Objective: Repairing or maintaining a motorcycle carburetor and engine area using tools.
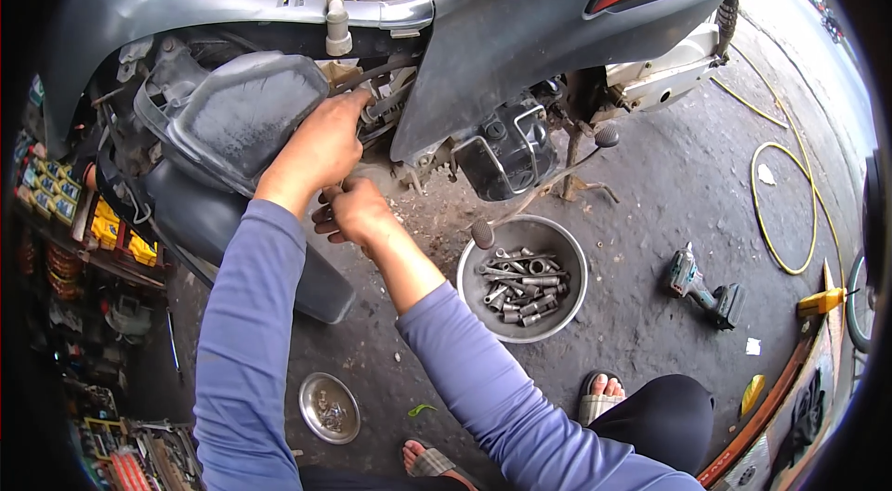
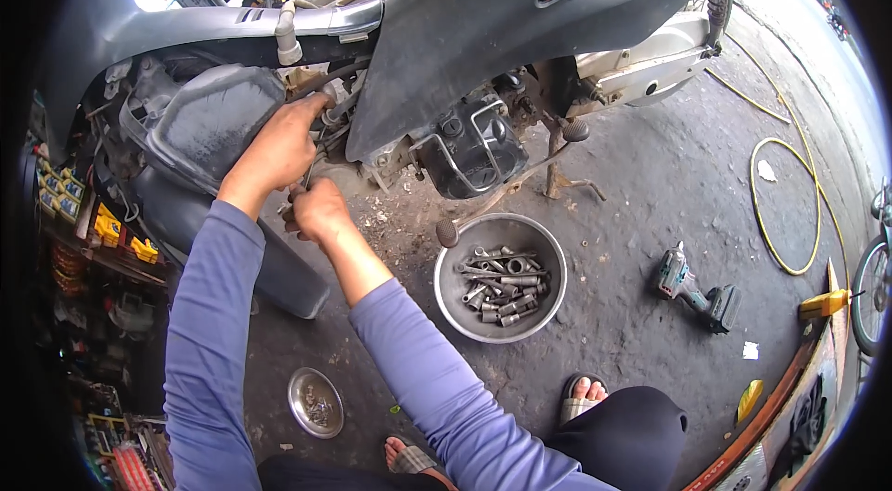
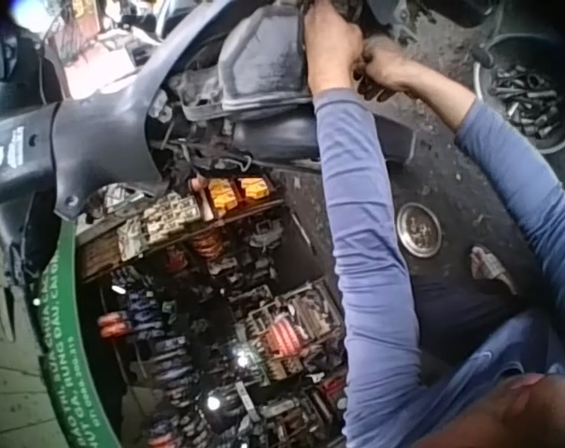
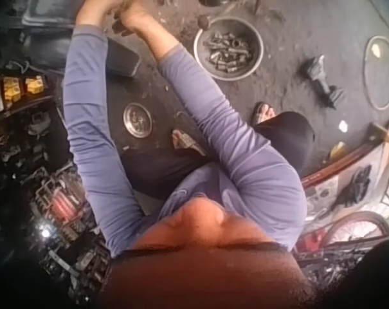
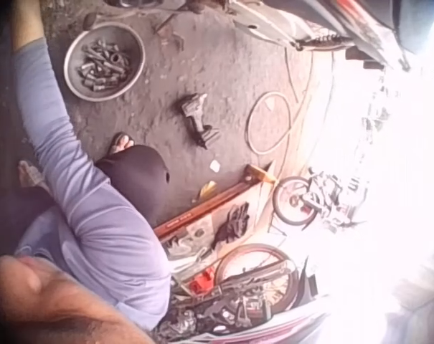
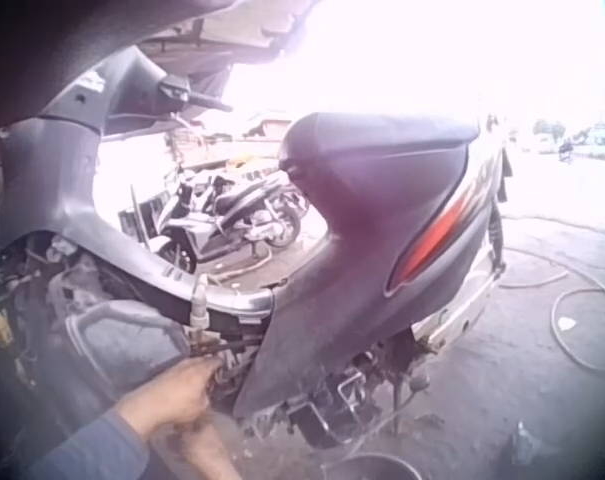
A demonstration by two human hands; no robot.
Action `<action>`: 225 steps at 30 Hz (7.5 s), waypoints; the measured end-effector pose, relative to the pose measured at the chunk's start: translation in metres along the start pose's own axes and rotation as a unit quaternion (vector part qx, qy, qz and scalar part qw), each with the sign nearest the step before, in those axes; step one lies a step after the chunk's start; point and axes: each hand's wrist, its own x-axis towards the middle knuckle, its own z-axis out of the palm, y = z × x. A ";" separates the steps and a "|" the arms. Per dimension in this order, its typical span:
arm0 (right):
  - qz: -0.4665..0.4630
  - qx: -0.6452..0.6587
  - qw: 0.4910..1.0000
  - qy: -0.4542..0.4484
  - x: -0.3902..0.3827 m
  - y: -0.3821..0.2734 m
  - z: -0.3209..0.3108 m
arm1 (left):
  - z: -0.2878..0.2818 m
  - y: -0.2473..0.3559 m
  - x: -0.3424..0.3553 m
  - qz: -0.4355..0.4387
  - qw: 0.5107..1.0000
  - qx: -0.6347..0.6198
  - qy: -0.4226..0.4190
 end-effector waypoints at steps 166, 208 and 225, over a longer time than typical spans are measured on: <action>-0.191 -0.163 0.956 0.153 0.033 0.023 0.028 | 0.001 -0.001 -0.005 -0.029 1.000 -0.010 -0.003; -0.261 -0.831 0.486 0.063 -0.008 -0.117 -0.033 | 0.107 0.000 -0.055 -0.275 0.562 -0.725 0.288; -0.302 -0.748 0.536 0.247 0.003 -0.080 -0.011 | 0.139 -0.006 -0.086 -0.211 0.657 -0.535 0.487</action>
